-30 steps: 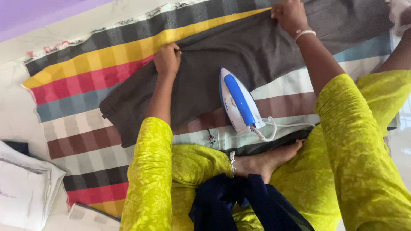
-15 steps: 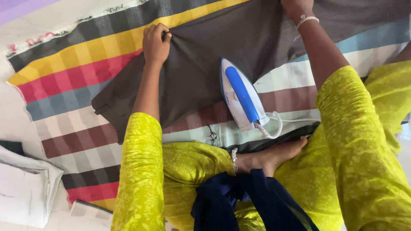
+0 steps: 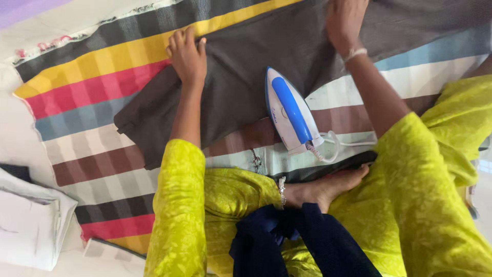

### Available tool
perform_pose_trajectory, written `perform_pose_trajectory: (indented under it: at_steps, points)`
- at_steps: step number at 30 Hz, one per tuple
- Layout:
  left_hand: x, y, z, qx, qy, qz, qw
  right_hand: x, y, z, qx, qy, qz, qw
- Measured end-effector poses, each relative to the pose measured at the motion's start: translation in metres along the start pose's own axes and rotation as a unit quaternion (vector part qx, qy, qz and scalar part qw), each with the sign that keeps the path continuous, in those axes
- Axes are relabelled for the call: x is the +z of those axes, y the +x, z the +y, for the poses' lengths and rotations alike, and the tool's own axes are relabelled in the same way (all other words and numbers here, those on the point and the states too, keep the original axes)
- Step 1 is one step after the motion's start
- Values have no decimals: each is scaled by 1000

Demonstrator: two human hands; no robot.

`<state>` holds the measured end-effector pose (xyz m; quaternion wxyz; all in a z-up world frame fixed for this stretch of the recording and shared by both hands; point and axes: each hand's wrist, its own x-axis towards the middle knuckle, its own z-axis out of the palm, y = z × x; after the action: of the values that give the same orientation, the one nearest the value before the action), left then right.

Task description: The person irons a pair of dark grey trousers laid out on a striped mat on the floor. They use a handheld electric iron to smooth the fabric, periodically lifting and repositioning the trousers to access different sections.

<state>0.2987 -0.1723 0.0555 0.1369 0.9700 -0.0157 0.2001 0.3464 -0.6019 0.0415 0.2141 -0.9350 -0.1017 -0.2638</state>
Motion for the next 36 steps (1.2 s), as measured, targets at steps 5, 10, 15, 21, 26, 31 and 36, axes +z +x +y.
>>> perform_pose_trajectory:
  at_steps: [5, 10, 15, 21, 26, 31, 36]
  points:
    - [-64, -81, -37, -140, 26, 86, 986, -116, -76, -138, 130, 228, -156, 952]
    - [-110, -177, -112, -299, 98, 205, 927, -151, -123, -227, 163, 154, -193, 955]
    - [-99, -247, -187, -348, -165, 117, 915, -145, -125, -243, 200, 78, -242, 946]
    - [-93, -277, -198, -305, -216, -24, 927, -130, -140, -239, 159, 182, -248, 938]
    - [-89, -273, -199, -311, -141, 49, 939, -111, -146, -259, 111, 208, -291, 927]
    - [-88, -278, -198, -301, -199, 62, 931, -77, -109, -249, 113, 158, -271, 943]
    - [-105, -279, -177, -288, -190, 49, 937, -36, -52, -238, 124, 95, -230, 961]
